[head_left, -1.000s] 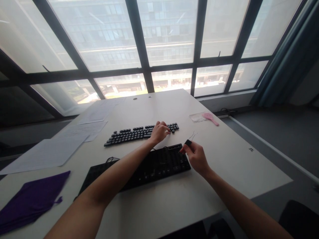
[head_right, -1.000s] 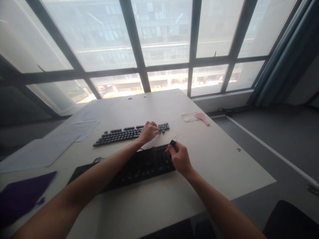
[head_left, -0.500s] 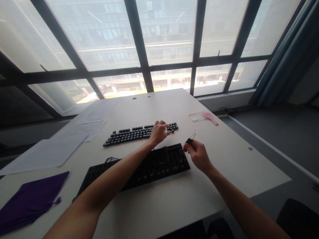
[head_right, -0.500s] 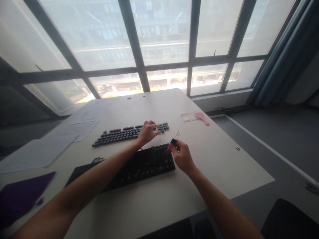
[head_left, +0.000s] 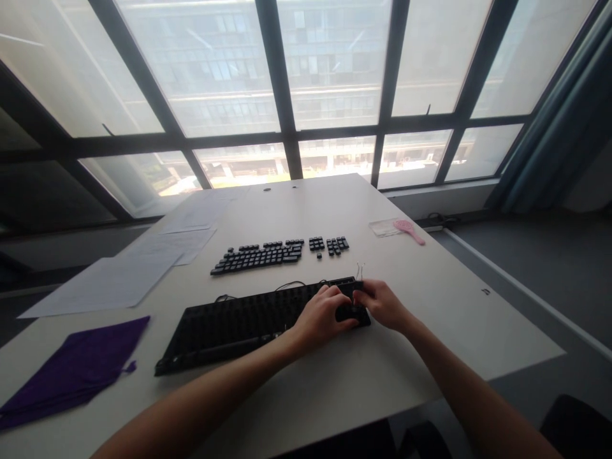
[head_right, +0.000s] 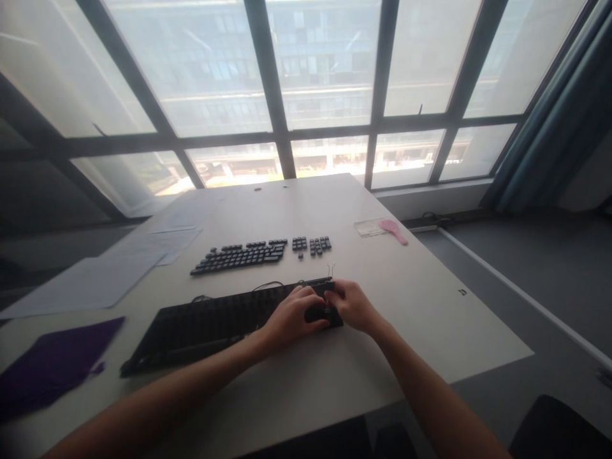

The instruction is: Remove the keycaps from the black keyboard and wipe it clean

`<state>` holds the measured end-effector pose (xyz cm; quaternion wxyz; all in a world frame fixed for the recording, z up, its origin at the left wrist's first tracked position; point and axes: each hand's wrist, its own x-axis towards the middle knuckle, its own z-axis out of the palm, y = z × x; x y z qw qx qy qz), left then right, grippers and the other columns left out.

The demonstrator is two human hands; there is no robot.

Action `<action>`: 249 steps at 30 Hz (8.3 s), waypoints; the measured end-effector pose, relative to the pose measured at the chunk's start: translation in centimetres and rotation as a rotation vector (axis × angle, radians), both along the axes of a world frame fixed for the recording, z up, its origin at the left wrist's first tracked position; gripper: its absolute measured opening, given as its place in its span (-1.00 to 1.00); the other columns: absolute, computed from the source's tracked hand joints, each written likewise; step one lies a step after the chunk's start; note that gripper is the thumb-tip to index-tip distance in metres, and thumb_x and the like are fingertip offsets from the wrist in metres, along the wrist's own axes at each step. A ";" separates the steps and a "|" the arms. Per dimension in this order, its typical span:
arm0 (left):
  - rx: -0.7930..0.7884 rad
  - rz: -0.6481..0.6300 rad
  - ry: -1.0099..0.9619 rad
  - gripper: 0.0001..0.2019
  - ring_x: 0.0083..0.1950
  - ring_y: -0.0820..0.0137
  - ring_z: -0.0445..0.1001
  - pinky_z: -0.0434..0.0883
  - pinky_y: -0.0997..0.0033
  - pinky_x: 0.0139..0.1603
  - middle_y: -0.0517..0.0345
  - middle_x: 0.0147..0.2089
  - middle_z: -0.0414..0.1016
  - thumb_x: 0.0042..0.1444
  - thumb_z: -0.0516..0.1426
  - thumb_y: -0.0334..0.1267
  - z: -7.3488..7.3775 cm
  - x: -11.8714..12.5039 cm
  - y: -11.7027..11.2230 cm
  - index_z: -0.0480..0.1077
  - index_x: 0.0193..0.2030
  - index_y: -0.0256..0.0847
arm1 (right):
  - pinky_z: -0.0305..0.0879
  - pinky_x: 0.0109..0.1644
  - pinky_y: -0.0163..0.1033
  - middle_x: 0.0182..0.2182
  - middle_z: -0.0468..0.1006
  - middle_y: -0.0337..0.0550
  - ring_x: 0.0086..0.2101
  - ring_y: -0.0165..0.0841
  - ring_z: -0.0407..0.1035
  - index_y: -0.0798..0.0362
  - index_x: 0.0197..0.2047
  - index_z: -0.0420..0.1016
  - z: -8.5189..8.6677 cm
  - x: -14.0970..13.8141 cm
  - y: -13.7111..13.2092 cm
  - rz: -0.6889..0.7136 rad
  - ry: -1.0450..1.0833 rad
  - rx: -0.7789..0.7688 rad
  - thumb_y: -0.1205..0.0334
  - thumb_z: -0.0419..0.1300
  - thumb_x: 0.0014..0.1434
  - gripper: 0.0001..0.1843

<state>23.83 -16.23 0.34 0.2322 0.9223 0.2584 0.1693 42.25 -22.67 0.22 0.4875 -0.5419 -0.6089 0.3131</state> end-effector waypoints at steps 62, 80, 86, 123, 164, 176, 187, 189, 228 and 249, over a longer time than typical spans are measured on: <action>0.081 -0.095 -0.355 -0.87 -0.11 0.33 0.46 0.46 0.33 -0.07 0.04 -0.12 0.46 0.28 0.13 -0.33 1.0 1.5 0.1 0.51 -0.11 -0.19 | 0.24 -0.38 -0.27 -0.52 0.50 -0.20 -0.48 -0.36 0.34 0.08 -0.40 0.48 -1.2 -1.0 -0.5 -0.331 0.169 0.148 0.12 0.17 0.28 -0.74; 0.250 0.108 -0.041 -0.94 -0.14 0.23 0.52 0.37 0.20 0.05 0.05 -0.26 0.63 0.10 0.31 -0.27 -0.7 9.2 12.3 0.62 -0.29 -0.18 | 0.28 -0.37 -0.24 -0.49 0.57 -0.11 -0.49 -0.35 0.37 0.08 -0.43 0.48 -1.1 -0.1 -0.2 -0.395 0.261 0.141 0.03 0.12 0.32 -0.63; 0.340 0.131 0.005 -0.92 -0.02 0.15 0.41 0.30 0.12 0.09 0.02 -0.18 0.58 0.10 0.31 -0.24 -1.0 9.0 13.0 0.62 -0.30 -0.17 | 0.27 -0.37 -0.25 -0.48 0.57 -0.11 -0.49 -0.36 0.36 0.08 -0.42 0.47 -0.9 -0.1 -0.3 -0.372 0.276 0.139 0.04 0.12 0.32 -0.64; 0.080 0.255 -0.092 -0.76 -0.30 0.42 0.43 0.41 0.42 -0.23 0.07 -0.20 0.54 0.28 0.09 -0.15 5.1 -23.4 7.9 0.56 -0.16 -0.19 | 0.37 -0.33 -0.14 -0.45 0.61 -0.08 -0.47 -0.26 0.43 0.05 -0.28 0.54 -1.9 -0.3 -0.2 -0.381 0.080 0.189 -0.02 0.26 0.20 -0.72; -0.088 0.436 -0.274 -0.75 -0.28 0.43 0.43 0.41 0.46 -0.25 0.14 -0.23 0.43 0.07 0.32 -0.23 -2.0 -34.7 0.7 0.52 -0.11 -0.24 | 0.08 -0.42 -0.32 -0.58 0.46 -0.22 -0.50 -0.40 0.27 0.11 -0.53 0.44 -0.4 -33.9 10.0 0.440 -0.159 0.065 0.25 0.17 0.16 -0.76; -0.136 0.432 -0.309 -0.72 -0.28 0.43 0.44 0.41 0.47 -0.27 0.11 -0.20 0.44 0.04 0.34 -0.24 -2.0 -34.7 0.7 0.53 -0.11 -0.25 | 0.11 -0.42 -0.33 -0.56 0.48 -0.21 -0.50 -0.40 0.29 0.12 -0.52 0.44 -0.2 -33.9 10.5 0.525 -0.199 0.032 0.24 0.17 0.18 -0.74; -0.174 0.395 -0.325 -0.69 -0.20 0.36 0.45 0.42 0.41 -0.17 0.11 -0.18 0.45 -0.02 0.38 -0.14 -2.1 -35.2 0.8 0.56 -0.16 -0.25 | 0.20 -0.25 -0.29 -0.38 0.48 -0.15 -0.35 -0.34 0.35 0.02 -0.24 0.58 -0.6 -33.1 8.0 0.611 -0.367 0.330 0.31 0.13 0.30 -0.82; -0.172 0.413 -0.315 -0.70 -0.20 0.37 0.46 0.42 0.41 -0.16 0.11 -0.17 0.46 0.01 0.36 -0.16 -2.1 -35.1 0.8 0.56 -0.14 -0.24 | 0.19 -0.24 -0.28 -0.38 0.48 -0.15 -0.35 -0.34 0.34 0.02 -0.22 0.58 -0.8 -33.2 7.9 0.615 -0.371 0.360 0.33 0.12 0.29 -0.81; -0.365 0.710 -0.610 -0.63 -0.13 0.22 0.61 0.57 0.26 -0.10 -0.04 -0.11 0.63 0.01 0.36 -0.13 -0.9 -35.6 1.7 0.57 -0.06 -0.26 | 0.20 -0.37 -0.35 -0.53 0.50 -0.22 -0.47 -0.40 0.33 0.13 -0.44 0.53 -1.3 -33.3 9.4 0.534 0.220 0.033 0.25 0.18 0.19 -0.79; -0.010 0.731 -0.291 -0.83 -0.33 0.38 0.52 0.43 0.44 -0.25 0.10 -0.33 0.59 -0.02 0.31 -0.25 -2.9 -29.2 17.7 0.62 -0.26 -0.21 | 0.14 -0.45 -0.38 -0.56 0.47 -0.25 -0.52 -0.44 0.28 0.11 -0.50 0.43 -1.7 -33.2 9.4 0.533 0.253 -0.029 0.28 0.17 0.17 -0.79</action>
